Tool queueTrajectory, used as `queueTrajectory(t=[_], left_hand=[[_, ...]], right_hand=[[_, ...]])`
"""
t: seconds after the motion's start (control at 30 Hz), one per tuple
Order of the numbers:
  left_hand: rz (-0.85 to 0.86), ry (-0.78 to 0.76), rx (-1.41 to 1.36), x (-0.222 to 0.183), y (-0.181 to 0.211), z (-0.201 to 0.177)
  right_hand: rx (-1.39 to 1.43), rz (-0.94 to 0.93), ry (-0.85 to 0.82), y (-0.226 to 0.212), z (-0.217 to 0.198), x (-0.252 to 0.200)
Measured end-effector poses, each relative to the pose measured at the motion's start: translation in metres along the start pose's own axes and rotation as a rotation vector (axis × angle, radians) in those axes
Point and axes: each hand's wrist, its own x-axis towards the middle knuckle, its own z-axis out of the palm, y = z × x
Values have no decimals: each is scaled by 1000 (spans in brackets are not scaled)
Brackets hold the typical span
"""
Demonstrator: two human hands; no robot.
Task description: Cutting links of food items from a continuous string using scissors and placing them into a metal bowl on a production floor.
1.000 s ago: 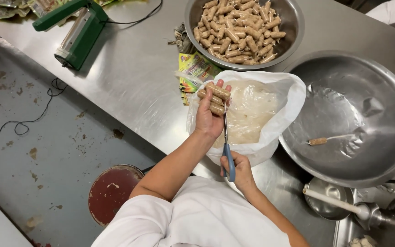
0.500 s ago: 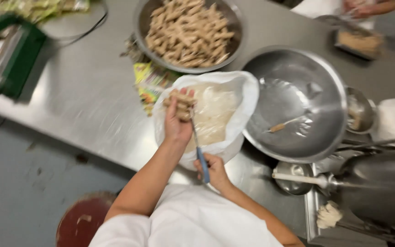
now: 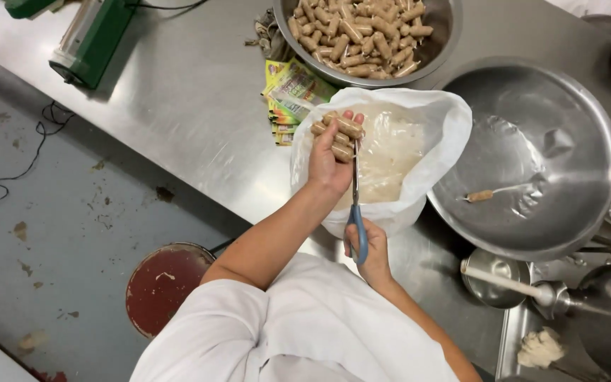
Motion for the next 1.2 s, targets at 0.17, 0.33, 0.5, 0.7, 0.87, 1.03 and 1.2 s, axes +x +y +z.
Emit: queueTrajectory(t=[0.17,0.33,0.5,0.7,0.87,1.03,1.2], left_hand=[[22,20,-43,13,5,-5],[35,46,2,9,7,-7],[62,88,12,-8,11,8],[70,115,-3,-12,9,13],[9,133,-24,-27,2,9],[-7,136,-51,-27,-1,12],[35,155,-59,-18,-12,8]], right_hand=[[-88,8,-32,-10,6,-4],[-246,-2,-33,6,7,5],[-292,34,22,26,8,15],[-389,-24,74,23,13,25],[-256,-68,115,13,21,23],[-110,-76,75,26,17,23],[-36,-45,49,7,23,24]])
